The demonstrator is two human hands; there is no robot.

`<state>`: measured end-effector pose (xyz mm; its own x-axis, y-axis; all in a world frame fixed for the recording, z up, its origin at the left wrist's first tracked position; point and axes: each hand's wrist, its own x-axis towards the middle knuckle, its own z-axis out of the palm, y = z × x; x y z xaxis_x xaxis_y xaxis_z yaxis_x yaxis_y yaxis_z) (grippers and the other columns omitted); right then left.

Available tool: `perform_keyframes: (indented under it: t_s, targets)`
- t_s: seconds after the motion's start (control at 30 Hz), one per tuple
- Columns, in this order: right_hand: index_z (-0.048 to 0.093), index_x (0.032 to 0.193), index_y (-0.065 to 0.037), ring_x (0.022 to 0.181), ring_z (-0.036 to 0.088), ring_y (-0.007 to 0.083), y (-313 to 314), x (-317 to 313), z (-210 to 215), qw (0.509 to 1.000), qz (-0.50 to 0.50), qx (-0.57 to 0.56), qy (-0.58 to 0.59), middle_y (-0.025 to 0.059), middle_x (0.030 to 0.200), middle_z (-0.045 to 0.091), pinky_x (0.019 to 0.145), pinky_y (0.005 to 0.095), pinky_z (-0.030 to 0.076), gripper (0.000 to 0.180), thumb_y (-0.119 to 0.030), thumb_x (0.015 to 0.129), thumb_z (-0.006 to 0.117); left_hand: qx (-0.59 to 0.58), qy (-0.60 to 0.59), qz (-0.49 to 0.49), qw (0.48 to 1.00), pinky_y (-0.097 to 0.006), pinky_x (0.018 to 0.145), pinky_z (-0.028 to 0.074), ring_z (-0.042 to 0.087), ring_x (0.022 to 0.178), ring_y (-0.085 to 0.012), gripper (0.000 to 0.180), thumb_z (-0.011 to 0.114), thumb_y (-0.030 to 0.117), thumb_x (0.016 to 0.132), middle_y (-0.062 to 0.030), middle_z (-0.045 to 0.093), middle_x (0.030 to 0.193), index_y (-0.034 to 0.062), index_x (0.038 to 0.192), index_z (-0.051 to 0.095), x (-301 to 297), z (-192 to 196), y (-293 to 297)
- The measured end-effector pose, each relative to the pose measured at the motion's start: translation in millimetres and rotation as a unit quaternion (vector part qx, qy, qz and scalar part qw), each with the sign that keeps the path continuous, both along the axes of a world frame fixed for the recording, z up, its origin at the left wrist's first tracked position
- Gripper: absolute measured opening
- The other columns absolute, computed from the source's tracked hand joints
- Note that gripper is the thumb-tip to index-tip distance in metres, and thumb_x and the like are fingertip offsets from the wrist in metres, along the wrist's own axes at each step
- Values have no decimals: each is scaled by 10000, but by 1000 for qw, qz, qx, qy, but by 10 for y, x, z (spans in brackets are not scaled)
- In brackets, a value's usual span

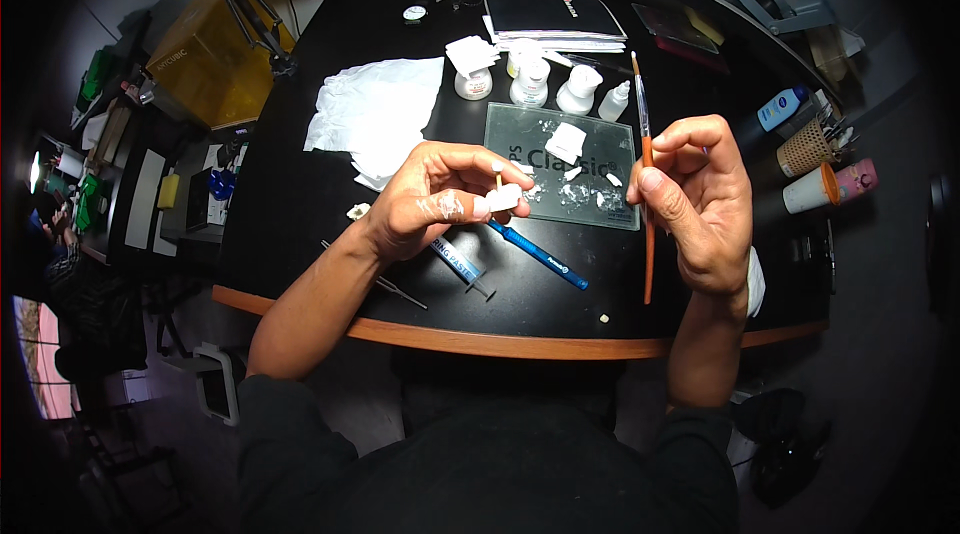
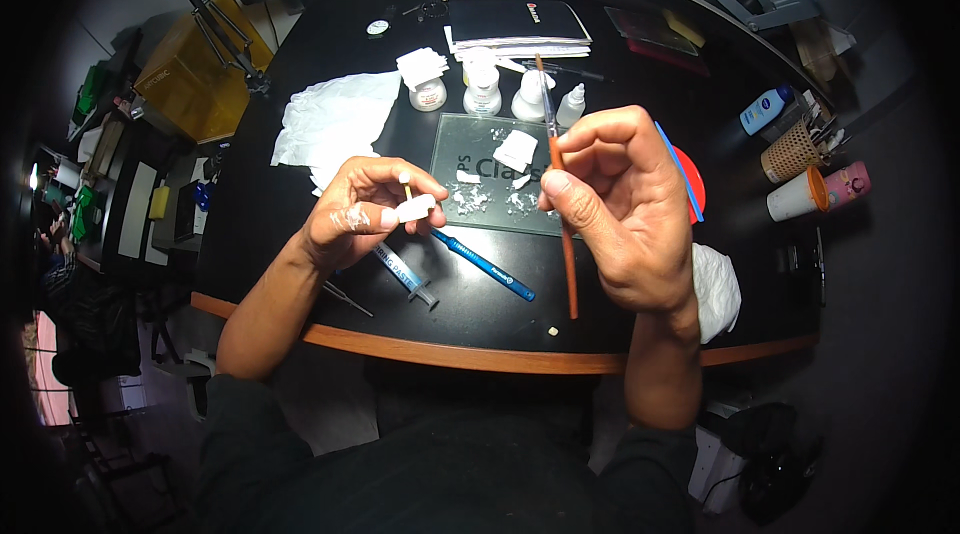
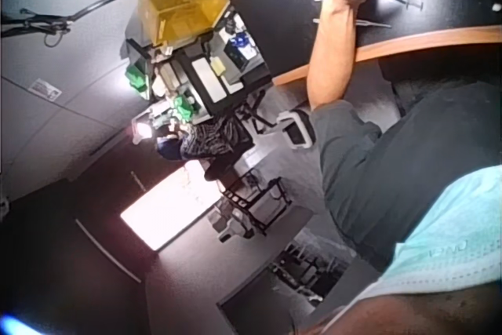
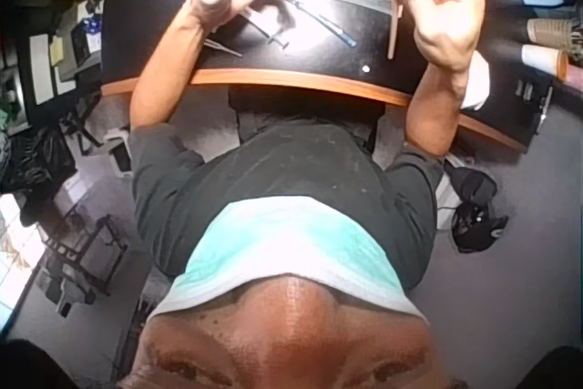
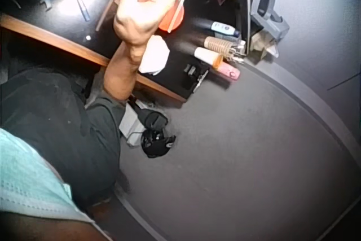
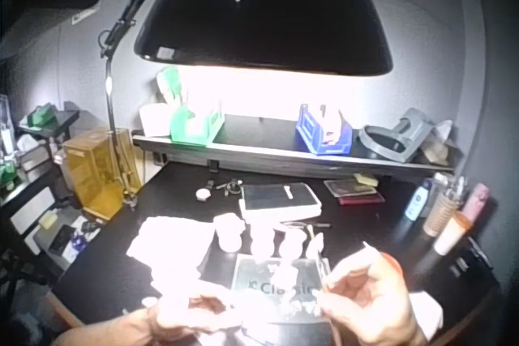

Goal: The person uses tweezers and a brush to apply a white paste to small white objects on a workbench. They repeatedly pick up the objects, apply the paste, and wipe the brush on a tissue while working at a cluttered desk.

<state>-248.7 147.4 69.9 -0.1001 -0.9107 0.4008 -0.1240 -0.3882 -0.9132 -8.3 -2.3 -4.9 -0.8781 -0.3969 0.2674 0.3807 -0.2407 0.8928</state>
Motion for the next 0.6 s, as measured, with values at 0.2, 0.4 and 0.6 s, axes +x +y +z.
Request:
perform_keyframes:
  t_s: [0.2,0.4,0.6]
  targets:
    - [577,1200,12,923,696,255,-101,-29,-335,950,198,-62,-233,207,972,713,780,329,516,271,-139,1020,443,29,-76,32,996,-286,837,596,745,873,-198,450,783,142,830,-159,721,1028,-71,1207,663,30,31,124]
    - [544,1187,-6,874,663,225,-176,195,-561,952,70,-112,-277,149,880,682,805,320,487,251,-48,949,612,42,-79,79,993,-245,813,591,737,861,-165,328,792,119,863,-86,680,913,-64,1097,653,11,24,179]
    - [524,1056,-3,707,533,117,-163,391,-675,975,-12,-74,-209,70,782,592,716,277,437,153,-140,1022,582,-9,-123,120,985,-264,816,598,705,850,-125,254,785,69,864,-83,687,929,-23,1049,636,-7,6,176]
